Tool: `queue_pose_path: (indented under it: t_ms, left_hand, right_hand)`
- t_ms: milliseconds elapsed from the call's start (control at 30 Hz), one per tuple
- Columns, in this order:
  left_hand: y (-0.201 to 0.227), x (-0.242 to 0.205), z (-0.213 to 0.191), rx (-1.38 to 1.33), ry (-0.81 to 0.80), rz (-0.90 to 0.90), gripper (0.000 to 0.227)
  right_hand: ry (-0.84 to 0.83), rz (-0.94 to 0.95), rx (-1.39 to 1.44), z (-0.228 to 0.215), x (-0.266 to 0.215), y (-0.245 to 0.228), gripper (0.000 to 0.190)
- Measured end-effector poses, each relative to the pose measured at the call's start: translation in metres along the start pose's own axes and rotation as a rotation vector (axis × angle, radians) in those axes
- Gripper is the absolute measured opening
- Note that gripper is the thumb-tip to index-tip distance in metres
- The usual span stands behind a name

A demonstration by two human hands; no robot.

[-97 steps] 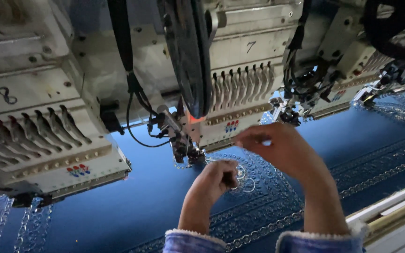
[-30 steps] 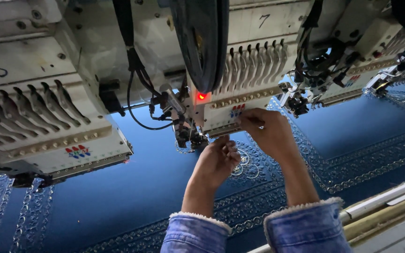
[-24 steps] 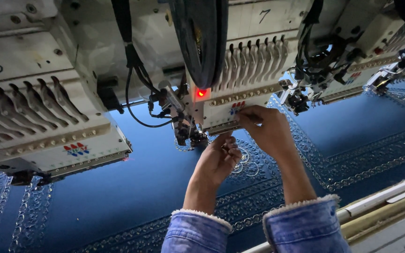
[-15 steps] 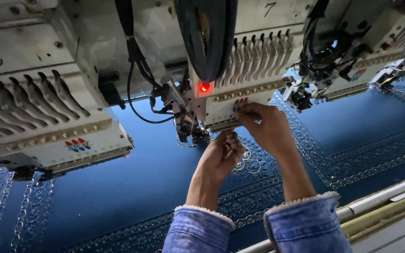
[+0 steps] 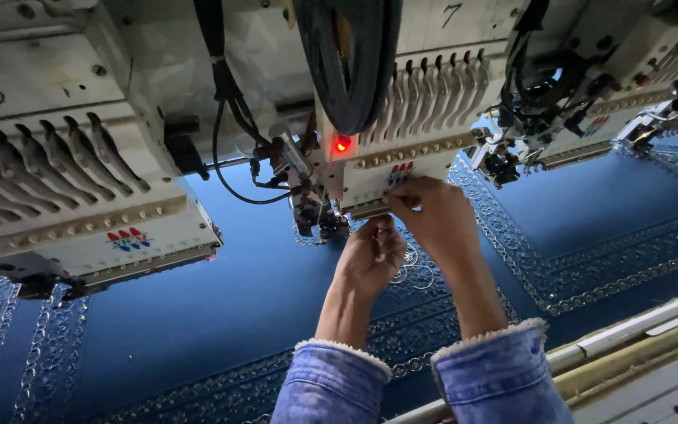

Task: The person threads an industrial embroidery machine by hand, pulling thread through various guides and needles.

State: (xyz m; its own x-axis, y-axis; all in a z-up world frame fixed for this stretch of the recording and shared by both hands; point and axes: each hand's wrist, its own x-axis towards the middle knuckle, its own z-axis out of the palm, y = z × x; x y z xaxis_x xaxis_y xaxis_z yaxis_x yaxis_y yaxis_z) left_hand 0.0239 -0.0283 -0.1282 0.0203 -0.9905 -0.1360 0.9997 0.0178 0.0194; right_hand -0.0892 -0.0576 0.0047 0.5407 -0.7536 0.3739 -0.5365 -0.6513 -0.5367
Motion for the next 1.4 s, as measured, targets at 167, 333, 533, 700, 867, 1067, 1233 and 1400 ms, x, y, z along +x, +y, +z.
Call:
queue_pose_path:
  t_ms: [167, 333, 533, 700, 867, 1067, 1233, 1400]
  left_hand:
    - [-0.019, -0.039, 0.024, 0.91, 0.261, 0.224, 0.023]
    - [-0.02, -0.075, 0.009, 2.058, 0.36, 0.004, 0.035]
    - [-0.016, -0.112, 0.053, 2.186, 0.376, -0.165, 0.027]
    - [-0.024, -0.138, 0.09, 1.639, 0.506, 0.033, 0.036]
    - [-0.01, -0.148, 0.089, 2.137, 0.297, -0.239, 0.032]
    - [0.0, -0.174, 0.128, 2.232, -0.064, 0.058, 0.018]
    - [0.003, -0.172, 0.134, 2.093, -0.274, 0.46, 0.019]
    - [-0.018, -0.143, 0.103, 1.294, -0.135, 0.42, 0.011]
  right_hand:
    - [-0.192, 0.076, 0.117, -0.04, -0.008, -0.011, 0.028]
    - [-0.486, 0.143, 0.177, -0.047, -0.031, -0.008, 0.032]
    - [-0.489, 0.116, 0.293, -0.025, -0.046, 0.026, 0.024]
    - [-0.57, 0.102, 0.223, -0.017, -0.055, 0.054, 0.022]
    - [-0.245, 0.425, 0.7, 0.03, -0.038, 0.06, 0.027]
    - [-0.088, 0.718, 1.238, 0.104, -0.003, 0.069, 0.03]
    - [-0.168, 0.528, 1.232, 0.071, -0.017, 0.016, 0.017]
    - [-0.239, 0.582, 0.932, 0.041, -0.031, -0.008, 0.034]
